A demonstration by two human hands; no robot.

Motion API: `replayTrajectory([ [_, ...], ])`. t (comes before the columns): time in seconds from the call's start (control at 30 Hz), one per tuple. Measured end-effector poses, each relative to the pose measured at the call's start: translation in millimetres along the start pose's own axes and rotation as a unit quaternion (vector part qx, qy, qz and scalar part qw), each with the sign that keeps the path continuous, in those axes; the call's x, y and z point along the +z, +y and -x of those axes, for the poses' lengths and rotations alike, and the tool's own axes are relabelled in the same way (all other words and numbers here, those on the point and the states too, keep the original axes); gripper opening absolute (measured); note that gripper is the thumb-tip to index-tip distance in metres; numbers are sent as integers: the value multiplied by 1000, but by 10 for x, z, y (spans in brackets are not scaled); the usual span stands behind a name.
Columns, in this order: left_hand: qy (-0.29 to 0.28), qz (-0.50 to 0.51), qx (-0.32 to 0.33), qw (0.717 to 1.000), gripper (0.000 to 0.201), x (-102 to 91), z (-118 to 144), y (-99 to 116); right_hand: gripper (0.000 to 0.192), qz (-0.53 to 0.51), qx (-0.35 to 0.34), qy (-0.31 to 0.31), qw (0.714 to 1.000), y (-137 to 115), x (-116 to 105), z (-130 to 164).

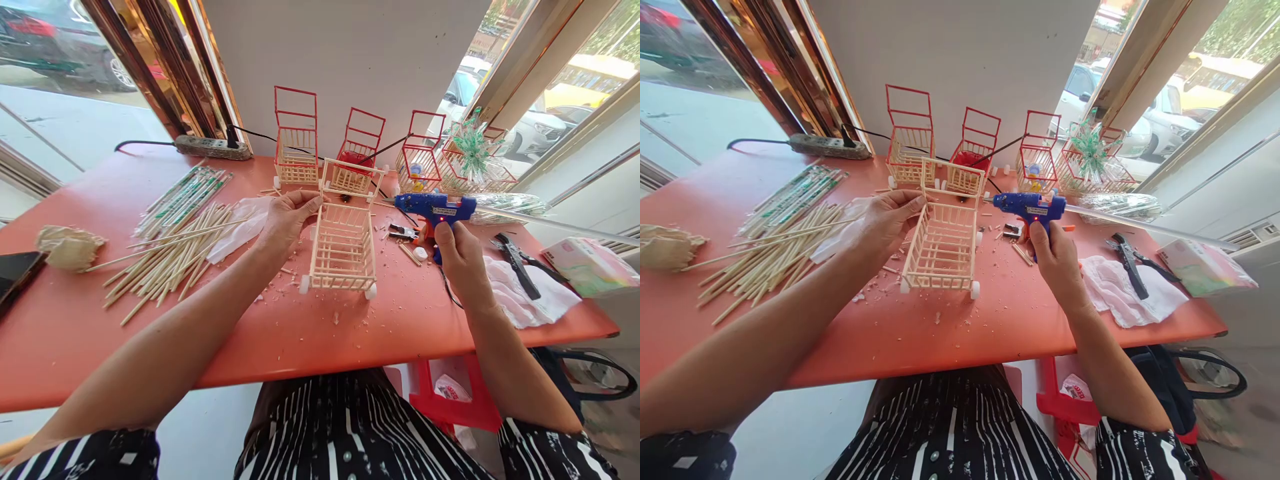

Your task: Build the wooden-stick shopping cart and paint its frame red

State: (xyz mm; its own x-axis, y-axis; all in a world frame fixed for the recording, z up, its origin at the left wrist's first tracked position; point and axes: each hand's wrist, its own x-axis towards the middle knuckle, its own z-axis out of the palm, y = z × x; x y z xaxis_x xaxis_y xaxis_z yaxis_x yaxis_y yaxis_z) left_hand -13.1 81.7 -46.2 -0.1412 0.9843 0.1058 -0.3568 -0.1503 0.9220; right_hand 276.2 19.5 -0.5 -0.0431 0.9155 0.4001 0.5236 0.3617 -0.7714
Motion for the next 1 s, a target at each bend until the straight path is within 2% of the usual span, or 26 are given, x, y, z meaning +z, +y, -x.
replayTrajectory([
  [0.27, 5, 10, -19, 1000, 25, 78, 44, -59, 53, 107, -30, 26, 993, 52, 3, -76],
  [0.6, -7, 12, -21, 1000, 26, 73, 45, -113, 42, 126, -24, 51, 990, 114, -43, -58],
  [0.77, -5, 15, -22, 1000, 24, 68, 47, -119, 42, 202, -53, 70, 975, 133, -295, -67],
  [0.9, 2, 14, -20, 1000, 25, 59, 36, -110, 42, 324, -102, 86, 936, 220, -592, -98],
  [1.0, 15, 18, -17, 1000, 23, 45, 21, -99, 45, 377, -144, 69, 912, 364, -779, -139],
])
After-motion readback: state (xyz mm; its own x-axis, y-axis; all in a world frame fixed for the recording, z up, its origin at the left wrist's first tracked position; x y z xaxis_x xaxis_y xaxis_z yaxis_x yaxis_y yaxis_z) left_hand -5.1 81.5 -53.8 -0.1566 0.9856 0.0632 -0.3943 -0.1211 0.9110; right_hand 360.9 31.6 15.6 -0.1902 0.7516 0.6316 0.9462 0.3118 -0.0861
